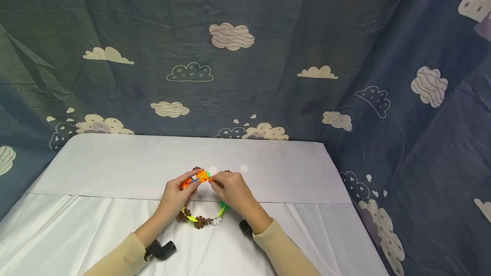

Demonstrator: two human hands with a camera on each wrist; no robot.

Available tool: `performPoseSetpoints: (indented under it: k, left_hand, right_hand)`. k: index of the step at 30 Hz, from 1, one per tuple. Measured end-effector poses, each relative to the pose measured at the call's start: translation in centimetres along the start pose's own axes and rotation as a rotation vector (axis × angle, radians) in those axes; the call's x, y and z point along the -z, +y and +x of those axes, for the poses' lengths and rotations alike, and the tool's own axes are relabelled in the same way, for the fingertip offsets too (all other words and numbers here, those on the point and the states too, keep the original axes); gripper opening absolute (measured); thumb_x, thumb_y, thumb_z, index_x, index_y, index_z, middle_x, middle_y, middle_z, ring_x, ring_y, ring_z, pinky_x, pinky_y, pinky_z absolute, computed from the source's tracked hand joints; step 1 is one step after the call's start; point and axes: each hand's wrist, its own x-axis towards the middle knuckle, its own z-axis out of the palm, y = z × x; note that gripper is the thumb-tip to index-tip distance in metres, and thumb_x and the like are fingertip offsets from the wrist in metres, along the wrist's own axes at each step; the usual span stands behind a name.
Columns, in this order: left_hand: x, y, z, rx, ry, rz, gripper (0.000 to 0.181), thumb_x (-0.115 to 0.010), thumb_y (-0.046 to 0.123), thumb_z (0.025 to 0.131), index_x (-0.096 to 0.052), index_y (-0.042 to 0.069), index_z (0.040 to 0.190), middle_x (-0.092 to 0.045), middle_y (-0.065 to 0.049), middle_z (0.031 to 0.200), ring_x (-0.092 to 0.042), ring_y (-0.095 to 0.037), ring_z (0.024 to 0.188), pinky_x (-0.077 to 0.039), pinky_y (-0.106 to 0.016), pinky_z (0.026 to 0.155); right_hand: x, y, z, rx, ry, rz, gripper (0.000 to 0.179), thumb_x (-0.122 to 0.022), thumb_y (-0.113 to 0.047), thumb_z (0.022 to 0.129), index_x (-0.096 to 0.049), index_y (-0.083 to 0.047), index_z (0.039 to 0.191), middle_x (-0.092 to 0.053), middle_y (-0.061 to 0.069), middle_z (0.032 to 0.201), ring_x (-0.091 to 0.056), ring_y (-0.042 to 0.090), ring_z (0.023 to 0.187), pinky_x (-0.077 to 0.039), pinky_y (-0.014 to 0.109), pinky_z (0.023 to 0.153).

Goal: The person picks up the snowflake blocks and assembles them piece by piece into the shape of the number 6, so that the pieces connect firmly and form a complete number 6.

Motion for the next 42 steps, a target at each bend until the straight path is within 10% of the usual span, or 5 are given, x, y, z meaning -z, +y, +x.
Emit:
performPoseSetpoints:
  k: [6,13,17,26,42]
  left_hand:
    - [0.7,-0.1,0.5,0.040,-0.017,0.039,0.033,-0.072,0.028,0.103,-0.073,0.027,0.135,-0.073,-0.016,0.084,-0.062,-0.022,0.065,-0.044,-0.021,0.053]
    - [1.1,-0.3,0.8,0.062,0.017,0.031,0.033,-0.070,0.031,0.104,-0.071,0.030,0.137,-0.075,-0.018,0.091,-0.063,-0.028,0.069,-0.042,-0.021,0.053]
    - [1.1,-0.1,0.8,0.061,0.008,0.038,0.033,-0.070,0.032,0.104,-0.071,0.031,0.137,-0.076,-0.017,0.094,-0.063,-0.027,0.070,-0.042,-0.020,0.053]
    - [1.4,0.3,0.8,0.003,0.015,0.054,0.032,-0.073,0.030,0.102,-0.073,0.029,0.134,-0.077,-0.015,0.103,-0.067,-0.029,0.068,-0.047,-0.022,0.054]
    - [1.2,1.3,0.5,-0.193,0.033,0.043,0.029,-0.078,0.019,0.098,-0.078,0.024,0.126,-0.080,-0.007,0.105,-0.065,-0.009,0.066,-0.043,-0.019,0.051]
  right_hand:
    - [0.5,0.7,0.0,-0.080,-0.089,0.001,0.025,-0.087,-0.011,0.089,-0.081,-0.006,0.112,-0.081,0.003,0.091,-0.069,0.010,0.070,-0.056,0.015,0.064]
    - [0.4,2.5,-0.3,-0.679,-0.197,0.242,0.031,-0.064,-0.033,0.107,-0.076,-0.010,0.126,-0.079,0.000,0.102,-0.066,0.010,0.085,-0.054,0.026,0.071]
    - [0.0,2.7,-0.5,-0.867,-0.346,0.449,0.029,-0.065,-0.034,0.106,-0.075,-0.008,0.117,-0.074,0.001,0.093,-0.055,0.012,0.069,-0.046,0.025,0.061]
    - [1.3,1.9,0.0,-0.819,-0.298,0.675,0.027,-0.071,-0.029,0.102,-0.075,-0.002,0.098,-0.067,-0.002,0.081,-0.060,0.021,0.073,-0.054,0.033,0.069]
    - [2.3,0.1,0.9,-0.694,-0.228,0.606,0.030,-0.071,-0.028,0.102,-0.078,-0.002,0.090,-0.073,0.008,0.087,-0.064,0.023,0.069,-0.059,0.042,0.067]
